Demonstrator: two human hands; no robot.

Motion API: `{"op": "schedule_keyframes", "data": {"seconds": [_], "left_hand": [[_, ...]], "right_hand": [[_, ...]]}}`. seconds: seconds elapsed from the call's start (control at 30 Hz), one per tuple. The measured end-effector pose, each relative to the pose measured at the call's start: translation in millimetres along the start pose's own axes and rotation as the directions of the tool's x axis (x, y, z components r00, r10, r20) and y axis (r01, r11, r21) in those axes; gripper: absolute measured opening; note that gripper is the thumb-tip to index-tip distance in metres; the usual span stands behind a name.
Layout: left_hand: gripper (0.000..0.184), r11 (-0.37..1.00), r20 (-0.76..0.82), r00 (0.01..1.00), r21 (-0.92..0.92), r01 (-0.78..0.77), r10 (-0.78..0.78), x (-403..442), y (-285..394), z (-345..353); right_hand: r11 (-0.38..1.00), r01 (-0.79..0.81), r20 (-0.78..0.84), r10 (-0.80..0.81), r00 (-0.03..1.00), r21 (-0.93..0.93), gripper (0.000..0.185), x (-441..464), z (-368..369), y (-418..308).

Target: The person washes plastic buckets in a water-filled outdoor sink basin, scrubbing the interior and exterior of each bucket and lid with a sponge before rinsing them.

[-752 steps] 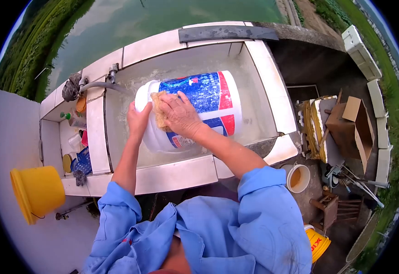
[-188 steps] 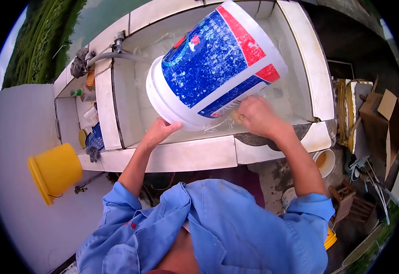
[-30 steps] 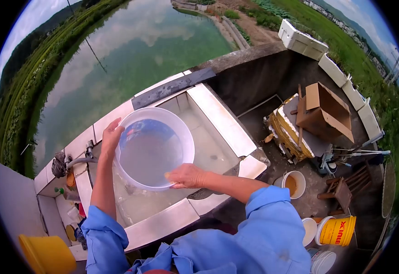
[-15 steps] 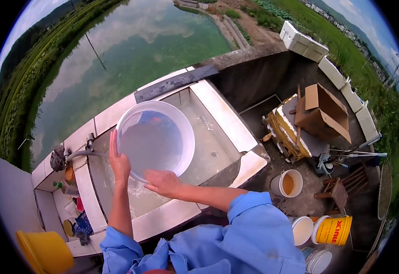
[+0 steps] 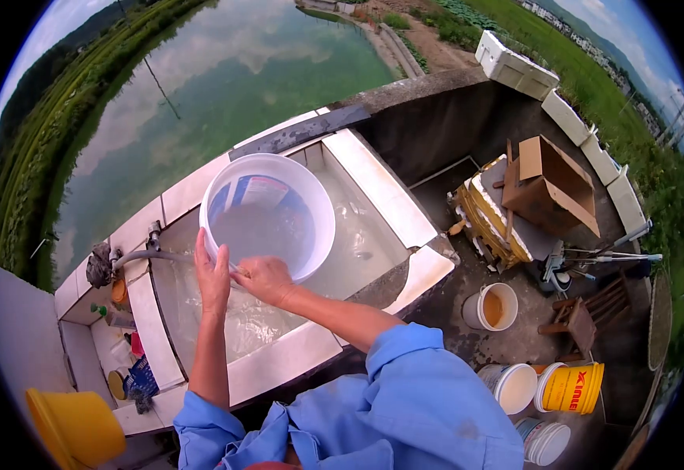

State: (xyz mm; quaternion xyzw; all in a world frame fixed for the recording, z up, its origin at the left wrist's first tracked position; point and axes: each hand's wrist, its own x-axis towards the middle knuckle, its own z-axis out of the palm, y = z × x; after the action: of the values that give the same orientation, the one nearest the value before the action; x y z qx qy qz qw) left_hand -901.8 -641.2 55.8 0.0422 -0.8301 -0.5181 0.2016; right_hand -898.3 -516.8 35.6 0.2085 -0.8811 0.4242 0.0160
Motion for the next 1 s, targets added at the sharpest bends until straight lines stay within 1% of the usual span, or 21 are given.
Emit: {"op": "schedule_keyframes", "data": {"seconds": [0.03, 0.07, 0.1, 0.13, 0.17, 0.2, 0.23, 0.3, 0.33, 0.37, 0.4, 0.43, 0.5, 0.57, 0.63, 0.7, 0.77, 0.83, 0.87, 0.93, 1.0], "left_hand": [[0.060, 1.000, -0.019, 1.000, 0.022, 0.005, -0.004, 1.0, 12.9, 5.1], [0.060, 1.000, -0.022, 1.000, 0.016, 0.006, -0.005, 8.5, 13.6, 9.0], [0.059, 0.990, 0.022, 0.999, 0.134, -0.046, 0.044, 16.1, 12.7, 12.6], [0.060, 0.963, 0.072, 0.994, 0.249, -0.099, 0.084, 22.5, 13.8, 14.7], [0.060, 0.930, 0.052, 0.996, 0.358, -0.080, 0.066, 23.5, 19.6, 19.3], [0.060, 0.931, 0.053, 0.997, 0.357, -0.071, 0.056, 27.0, 25.6, 21.9], [0.059, 0.920, 0.126, 0.991, 0.383, -0.084, 0.038, 30.2, 30.6, 23.9], [0.056, 0.905, 0.232, 0.973, 0.415, -0.091, -0.008, 37.0, 39.8, 28.8], [0.056, 0.906, 0.234, 0.972, 0.413, -0.091, -0.009, 42.1, 39.9, 30.5], [0.055, 0.924, 0.273, 0.962, 0.366, -0.110, 0.006, 48.0, 39.0, 31.4], [0.055, 0.939, 0.310, 0.950, 0.319, -0.126, 0.022, 53.1, 37.9, 31.9], [0.055, 0.940, 0.313, 0.950, 0.318, -0.124, 0.019, 58.0, 38.6, 30.8], [0.054, 0.965, 0.393, 0.918, 0.256, -0.051, -0.056, 68.0, 43.6, 26.6], [0.055, 0.964, 0.422, 0.903, 0.262, -0.041, -0.076, 76.5, 46.5, 27.2], [0.056, 0.973, 0.475, 0.880, 0.214, -0.080, -0.032, 89.0, 32.9, 33.8], [0.056, 0.965, 0.517, 0.855, 0.238, -0.107, -0.032, 99.6, 36.6, 40.9], [0.056, 0.955, 0.557, 0.829, 0.264, -0.138, -0.034, 109.4, 39.5, 44.8], [0.057, 0.961, 0.581, 0.797, 0.278, 0.001, -0.168, 117.6, 40.2, 46.7], [0.057, 0.959, 0.580, 0.795, 0.282, 0.007, -0.177, 120.6, 40.0, 42.9], [0.058, 0.974, 0.623, 0.750, 0.113, 0.195, -0.222, 123.5, 39.6, 28.8], [0.058, 0.966, 0.592, 0.764, 0.116, 0.233, -0.256, 118.1, 39.9, 17.7]], "right_hand": [[1.000, -0.001, -0.001, 0.001, 1.000, -0.005, 0.025, -3.1, -1.8, -3.6], [0.996, -0.034, -0.025, 0.036, 0.999, 0.081, 0.027, -8.8, -0.8, -7.5], [0.983, -0.066, -0.043, 0.075, 0.996, 0.170, 0.028, -14.5, 1.1, -11.9], [0.983, -0.069, -0.036, 0.076, 0.996, 0.168, 0.028, -19.5, 2.6, -17.7], [0.955, -0.122, -0.041, 0.138, 0.990, 0.270, 0.029, -24.5, 3.9, -23.6], [0.913, -0.174, -0.040, 0.203, 0.978, 0.369, 0.032, -29.2, 4.9, -26.6], [0.909, -0.188, -0.032, 0.215, 0.976, 0.371, 0.032, -34.5, 5.9, -27.8], [0.897, -0.028, -0.096, 0.078, 0.992, 0.441, 0.042, -43.9, 3.7, -26.5], [0.898, -0.030, -0.097, 0.081, 0.992, 0.439, 0.042, -52.1, 2.0, -20.2], [0.916, -0.063, 0.106, 0.023, 0.994, 0.396, 0.045, -63.6, -0.3, -7.6], [0.934, -0.087, 0.308, -0.026, 0.951, 0.347, 0.047, -73.3, -3.5, 7.3], [0.934, -0.092, 0.310, -0.022, 0.951, 0.346, 0.047, -79.9, -4.8, 29.2], [0.935, 0.183, 0.398, -0.298, 0.867, 0.302, 0.039, -93.4, -10.2, 72.2], [0.965, 0.231, 0.624, -0.255, 0.738, 0.122, 0.035, -78.4, -45.0, 95.0], [0.848, 0.511, 0.761, -0.238, 0.603, -0.140, 0.033, -50.1, -73.6, 120.2], [0.496, 0.768, 0.777, -0.257, 0.575, -0.405, 0.027, -12.8, -93.1, 147.9], [0.247, 0.836, 0.824, -0.179, 0.537, -0.491, 0.030, 39.8, -112.1, 152.1], [0.151, 0.838, 0.738, -0.410, 0.536, -0.525, 0.025, 81.2, -123.0, 144.6], [0.157, 0.841, 0.739, -0.412, 0.533, -0.519, 0.025, 94.5, -116.9, 143.4], [0.117, 0.777, 0.442, -0.766, 0.467, -0.619, 0.019, 108.7, -101.3, 136.9], [0.166, 0.786, 0.420, -0.769, 0.481, -0.596, 0.021, 93.0, -89.9, 135.6]]}}
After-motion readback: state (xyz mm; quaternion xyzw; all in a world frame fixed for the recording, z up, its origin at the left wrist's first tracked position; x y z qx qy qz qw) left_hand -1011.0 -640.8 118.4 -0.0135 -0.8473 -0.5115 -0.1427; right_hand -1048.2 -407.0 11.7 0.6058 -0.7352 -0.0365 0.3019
